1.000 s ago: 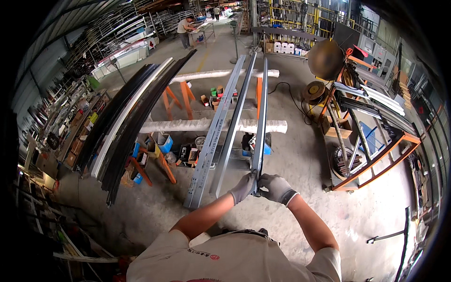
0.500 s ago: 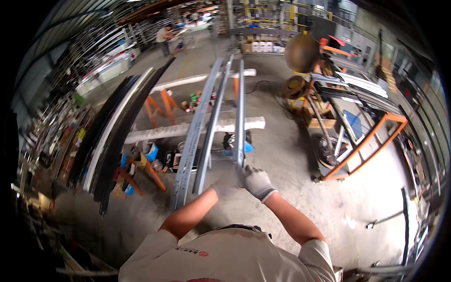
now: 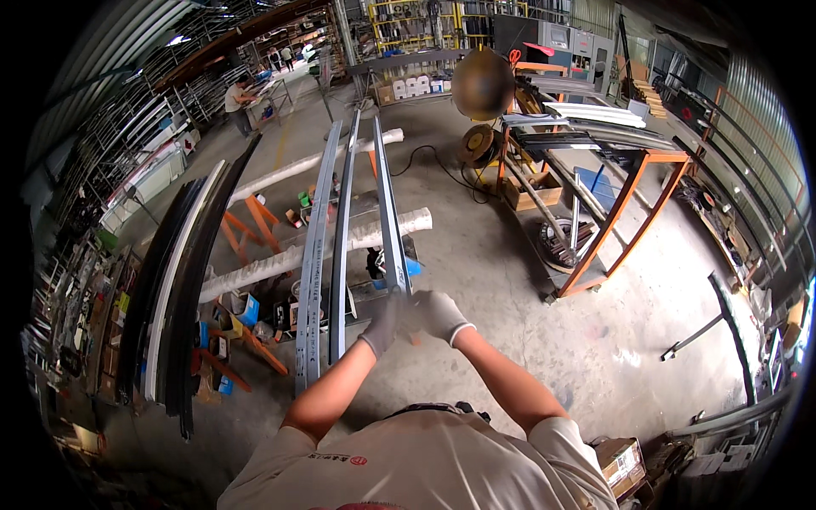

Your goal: The person handles long metal profiles in a workshop, using shears to cut a black cable and inserting it into a profile. They then walk to a storage shelf to retrieve small metal hardware from a box.

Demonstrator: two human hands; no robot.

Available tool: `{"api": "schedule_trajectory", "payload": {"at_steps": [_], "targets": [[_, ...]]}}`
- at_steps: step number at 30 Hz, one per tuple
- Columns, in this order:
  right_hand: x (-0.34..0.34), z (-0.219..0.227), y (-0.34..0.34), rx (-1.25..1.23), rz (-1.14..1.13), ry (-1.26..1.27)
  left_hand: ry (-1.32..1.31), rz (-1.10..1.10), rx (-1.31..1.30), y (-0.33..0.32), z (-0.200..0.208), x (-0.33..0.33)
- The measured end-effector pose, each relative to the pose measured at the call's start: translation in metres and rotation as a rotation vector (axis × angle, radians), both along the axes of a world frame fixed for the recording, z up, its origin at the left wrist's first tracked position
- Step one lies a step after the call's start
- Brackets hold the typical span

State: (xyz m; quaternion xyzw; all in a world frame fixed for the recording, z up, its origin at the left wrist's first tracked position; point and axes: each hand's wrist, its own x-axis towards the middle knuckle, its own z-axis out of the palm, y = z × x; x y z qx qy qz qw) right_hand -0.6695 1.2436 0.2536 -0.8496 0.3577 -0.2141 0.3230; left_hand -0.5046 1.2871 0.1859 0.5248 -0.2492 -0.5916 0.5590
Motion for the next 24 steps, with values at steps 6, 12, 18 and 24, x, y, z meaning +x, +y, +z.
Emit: {"api": "schedule_trajectory", "payload": {"at_steps": [6, 12, 18, 24], "targets": [[-0.002, -0.005, -0.014, -0.195, 0.165, 0.277, -0.102, -0.015, -0.006, -0.007, -0.015, -0.001], [0.002, 0.009, -0.006, -0.314, 0.135, 0.205, -0.070, 0.003, -0.092, -0.013, -0.036, 0.006], [0.006, -0.004, -0.011, -0.087, -0.048, 0.036, -0.054, 0.013, -0.038, -0.007, -0.020, -0.005], [0.009, -0.013, -0.030, 0.110, 0.011, 0.028, 0.017, 0.046, -0.173, -0.015, -0.039, -0.004]]}}
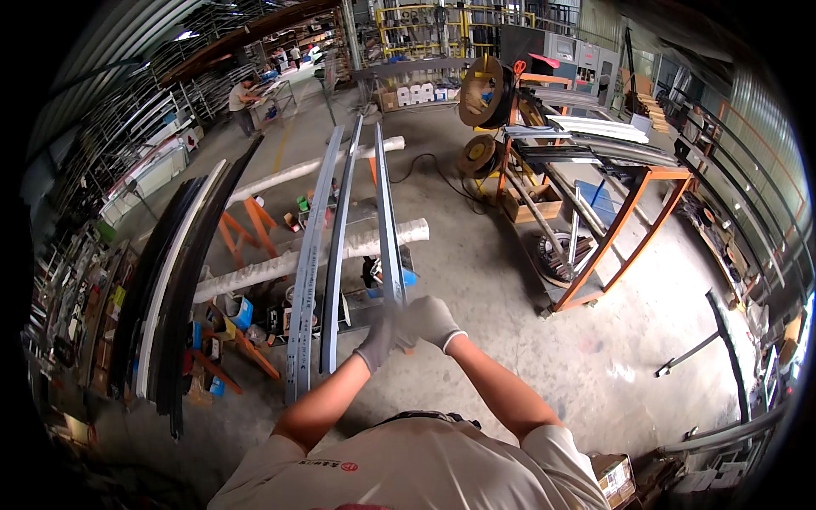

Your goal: The person handles long metal profiles in a workshop, using shears to cut a black cable and inserting it into a profile. They then walk to a storage shelf to retrieve small metal hardware from a box.

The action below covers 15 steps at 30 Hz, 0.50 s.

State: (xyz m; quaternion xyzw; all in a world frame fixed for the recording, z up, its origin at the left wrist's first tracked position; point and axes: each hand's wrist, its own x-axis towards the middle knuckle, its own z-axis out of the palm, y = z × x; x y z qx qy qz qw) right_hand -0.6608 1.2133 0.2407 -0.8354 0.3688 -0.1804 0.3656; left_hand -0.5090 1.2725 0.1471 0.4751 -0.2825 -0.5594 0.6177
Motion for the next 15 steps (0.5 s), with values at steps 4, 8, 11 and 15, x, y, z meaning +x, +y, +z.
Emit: {"api": "schedule_trajectory", "payload": {"at_steps": [4, 8, 11, 15], "targets": [[-0.016, -0.035, -0.014, 0.208, -0.068, -0.171, 0.017, -0.091, 0.078, -0.009, 0.006, -0.010], [-0.025, -0.039, -0.005, 0.189, -0.209, -0.144, 0.340, -0.175, 0.111, -0.027, -0.025, -0.009], [-0.018, -0.022, 0.010, 0.003, -0.194, 0.088, -0.128, -0.114, 0.094, -0.054, -0.108, 0.012], [-0.020, -0.025, 0.021, -0.166, -0.293, 0.283, -0.967, -0.085, -0.130, -0.077, -0.148, 0.008]]}}
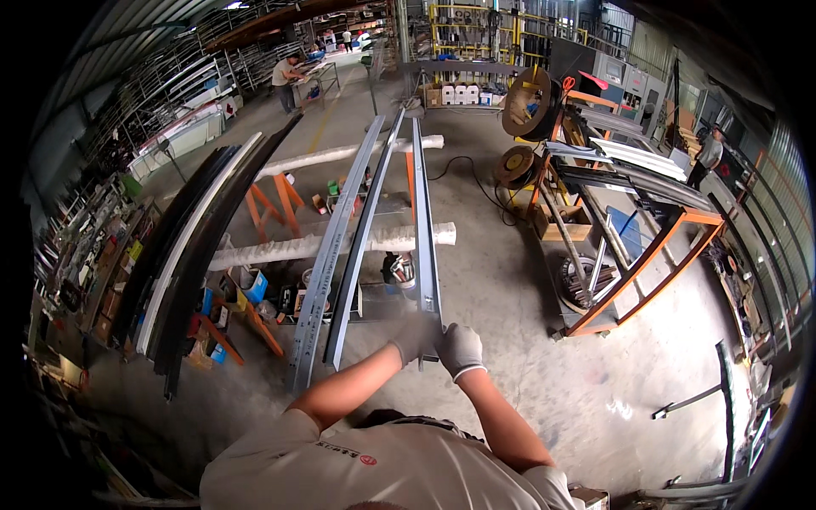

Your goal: The person handles long metal profiles in a workshop, using shears to cut a black cable and inserting it into a profile. They then walk to a storage shelf to retrieve small metal hardware from a box.

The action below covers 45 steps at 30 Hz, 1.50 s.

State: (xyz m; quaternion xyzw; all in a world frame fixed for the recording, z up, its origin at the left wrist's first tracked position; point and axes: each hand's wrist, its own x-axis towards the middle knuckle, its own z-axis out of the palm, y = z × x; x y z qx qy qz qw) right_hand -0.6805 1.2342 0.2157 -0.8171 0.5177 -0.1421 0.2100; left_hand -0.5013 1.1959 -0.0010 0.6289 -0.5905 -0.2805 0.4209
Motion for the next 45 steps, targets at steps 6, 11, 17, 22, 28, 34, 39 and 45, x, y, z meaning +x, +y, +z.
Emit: {"api": "schedule_trajectory", "payload": {"at_steps": [6, 11, 17, 22, 28, 34, 39, 45], "targets": [[-0.007, -0.008, 0.008, -0.084, -0.010, 0.151, 1.332, 0.200, 0.406, 0.005, 0.047, -0.041], [0.017, -0.007, 0.034, -0.195, -0.030, 0.221, 1.343, 0.199, 0.450, 0.012, 0.095, -0.018], [0.039, 0.022, 0.070, -0.178, -0.067, 0.250, 1.282, 0.068, 0.391, 0.025, 0.118, 0.008], [0.031, 0.060, 0.140, -0.168, -0.099, 0.186, 1.365, -0.139, 0.404, 0.036, 0.114, 0.042], [-0.003, 0.099, 0.216, -0.169, -0.082, 0.240, 1.363, -0.006, 0.465, 0.055, 0.189, 0.049], [-0.055, 0.113, 0.277, -0.152, -0.027, 0.301, 1.337, -0.113, 0.482, 0.053, 0.179, 0.057], [-0.086, 0.120, 0.317, -0.159, 0.016, 0.329, 1.393, -0.061, 0.508, 0.058, 0.175, 0.046], [-0.080, 0.102, 0.302, -0.178, -0.106, 0.248, 1.345, -0.077, 0.537, 0.073, 0.159, 0.033]]}}
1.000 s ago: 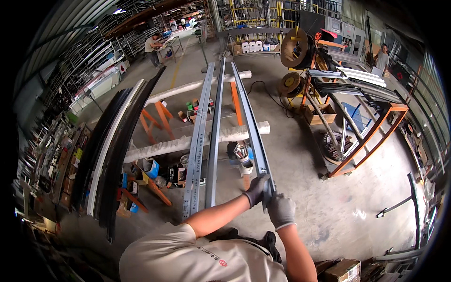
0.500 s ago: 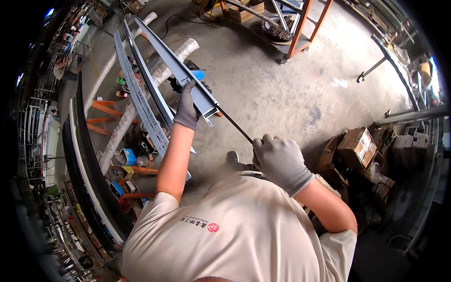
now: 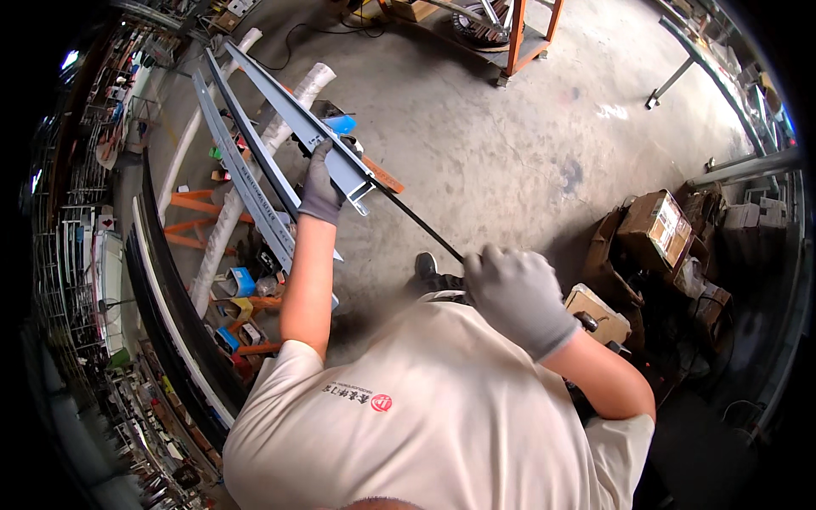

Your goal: The person handles long metal profiles in a workshop, using shears to cut a black cable and inserting it into a profile. They then walk to a storage shelf to retrieve small metal hardware from a box.

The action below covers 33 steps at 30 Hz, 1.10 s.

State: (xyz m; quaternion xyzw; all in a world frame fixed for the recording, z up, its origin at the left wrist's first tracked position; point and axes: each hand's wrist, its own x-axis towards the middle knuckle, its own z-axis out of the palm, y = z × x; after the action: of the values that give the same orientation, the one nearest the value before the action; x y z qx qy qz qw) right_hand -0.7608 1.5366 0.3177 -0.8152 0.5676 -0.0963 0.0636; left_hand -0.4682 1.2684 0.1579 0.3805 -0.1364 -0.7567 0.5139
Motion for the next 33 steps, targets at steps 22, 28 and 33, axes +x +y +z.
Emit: {"api": "schedule_trajectory", "payload": {"at_steps": [22, 28, 33], "targets": [[-0.076, -0.181, 0.010, 0.315, -0.368, -0.224, -0.256, 0.024, 0.029, 0.037, -0.071, 0.002], [-0.142, -0.216, 0.071, 0.459, -0.526, -0.193, -0.672, 0.117, 0.189, 0.085, -0.197, 0.059], [-0.180, -0.220, 0.047, 0.438, -0.520, -0.195, -0.736, 0.135, 0.275, 0.132, -0.209, 0.054]]}}
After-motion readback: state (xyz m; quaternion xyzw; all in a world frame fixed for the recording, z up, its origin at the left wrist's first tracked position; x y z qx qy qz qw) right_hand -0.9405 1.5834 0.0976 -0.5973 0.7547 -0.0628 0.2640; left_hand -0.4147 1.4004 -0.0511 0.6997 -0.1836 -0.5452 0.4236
